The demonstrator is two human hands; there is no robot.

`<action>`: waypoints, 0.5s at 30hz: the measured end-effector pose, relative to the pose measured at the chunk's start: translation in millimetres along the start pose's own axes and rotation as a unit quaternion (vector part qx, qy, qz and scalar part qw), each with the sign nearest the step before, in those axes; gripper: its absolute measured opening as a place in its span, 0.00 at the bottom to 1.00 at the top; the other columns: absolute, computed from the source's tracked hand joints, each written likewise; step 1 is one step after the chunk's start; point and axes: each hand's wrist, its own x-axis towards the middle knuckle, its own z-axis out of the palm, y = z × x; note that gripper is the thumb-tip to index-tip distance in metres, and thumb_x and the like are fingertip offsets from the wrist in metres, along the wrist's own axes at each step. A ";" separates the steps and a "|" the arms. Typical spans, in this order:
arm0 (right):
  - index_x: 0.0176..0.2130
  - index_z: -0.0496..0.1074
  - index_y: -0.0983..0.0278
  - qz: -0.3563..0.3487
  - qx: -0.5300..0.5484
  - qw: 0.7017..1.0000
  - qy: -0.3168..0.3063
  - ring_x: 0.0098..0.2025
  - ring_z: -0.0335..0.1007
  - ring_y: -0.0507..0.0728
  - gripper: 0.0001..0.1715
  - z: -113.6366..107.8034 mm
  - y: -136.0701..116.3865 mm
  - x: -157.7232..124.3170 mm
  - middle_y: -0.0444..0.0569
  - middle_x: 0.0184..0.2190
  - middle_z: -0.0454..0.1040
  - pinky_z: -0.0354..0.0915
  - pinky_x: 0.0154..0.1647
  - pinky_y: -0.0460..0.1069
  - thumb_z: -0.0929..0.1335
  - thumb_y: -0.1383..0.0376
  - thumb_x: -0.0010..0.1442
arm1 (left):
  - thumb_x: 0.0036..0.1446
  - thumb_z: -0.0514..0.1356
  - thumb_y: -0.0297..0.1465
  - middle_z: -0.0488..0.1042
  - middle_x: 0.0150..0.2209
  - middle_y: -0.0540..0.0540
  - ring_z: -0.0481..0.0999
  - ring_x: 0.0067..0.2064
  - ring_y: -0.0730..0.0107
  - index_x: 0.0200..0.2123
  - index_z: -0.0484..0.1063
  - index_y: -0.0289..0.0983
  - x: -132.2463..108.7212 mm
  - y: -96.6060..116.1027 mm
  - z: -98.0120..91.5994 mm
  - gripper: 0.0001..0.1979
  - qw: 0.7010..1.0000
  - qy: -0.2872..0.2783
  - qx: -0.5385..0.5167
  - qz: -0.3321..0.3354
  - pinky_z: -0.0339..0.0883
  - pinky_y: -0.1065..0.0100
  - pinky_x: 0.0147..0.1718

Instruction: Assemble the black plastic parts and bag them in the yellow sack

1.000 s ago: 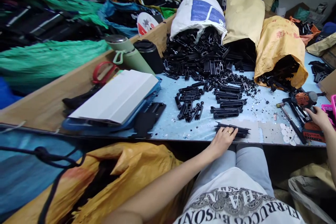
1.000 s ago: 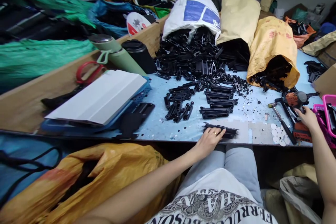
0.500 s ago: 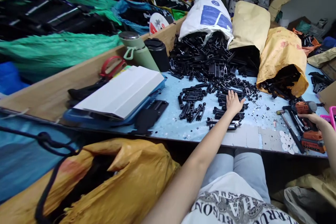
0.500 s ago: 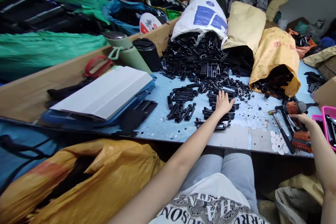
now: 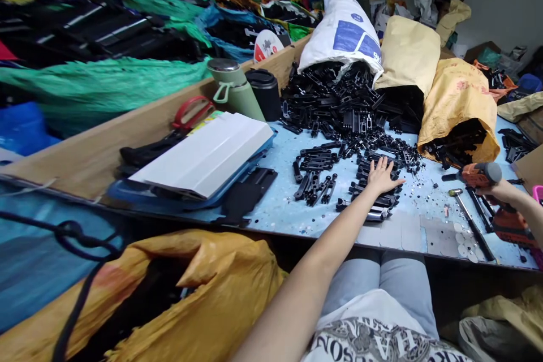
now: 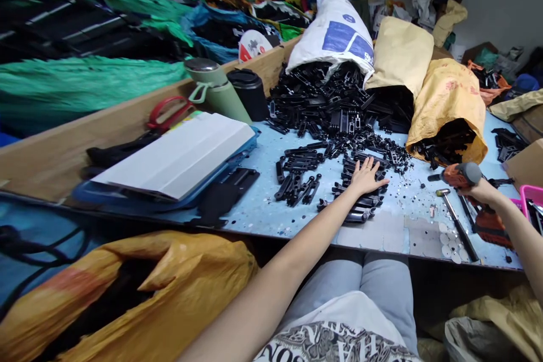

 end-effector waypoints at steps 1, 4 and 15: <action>0.28 0.71 0.63 -0.008 -0.003 0.999 -0.046 0.21 0.64 0.56 0.14 0.5 -19.7 5.1 0.46 0.16 0.67 0.63 0.18 0.47 0.73 0.67 0.36 | 0.50 0.42 0.61 0.42 0.66 0.38 0.36 0.67 0.54 0.64 0.49 0.33 -2.1 4.5 3.3 0.47 1.000 0.001 -0.004 0.009 0.29 0.49 0.62; 0.28 0.69 0.66 -0.053 -0.045 0.986 -0.154 0.19 0.61 0.52 0.12 15.9 -84.5 29.4 0.44 0.15 0.65 0.60 0.17 0.46 0.72 0.66 0.38 | 0.52 0.41 0.59 0.43 0.66 0.37 0.36 0.67 0.56 0.64 0.46 0.29 -8.9 16.6 12.2 0.47 0.999 0.005 -0.013 0.036 0.30 0.53 0.63; 0.27 0.72 0.70 -0.136 -0.306 0.904 -0.266 0.20 0.60 0.49 0.13 94.8 -270.7 101.0 0.42 0.17 0.65 0.57 0.21 0.44 0.71 0.62 0.43 | 0.50 0.38 0.62 0.39 0.67 0.37 0.36 0.67 0.54 0.64 0.45 0.29 -18.0 22.0 18.0 0.50 0.998 -0.012 -0.031 0.047 0.32 0.53 0.63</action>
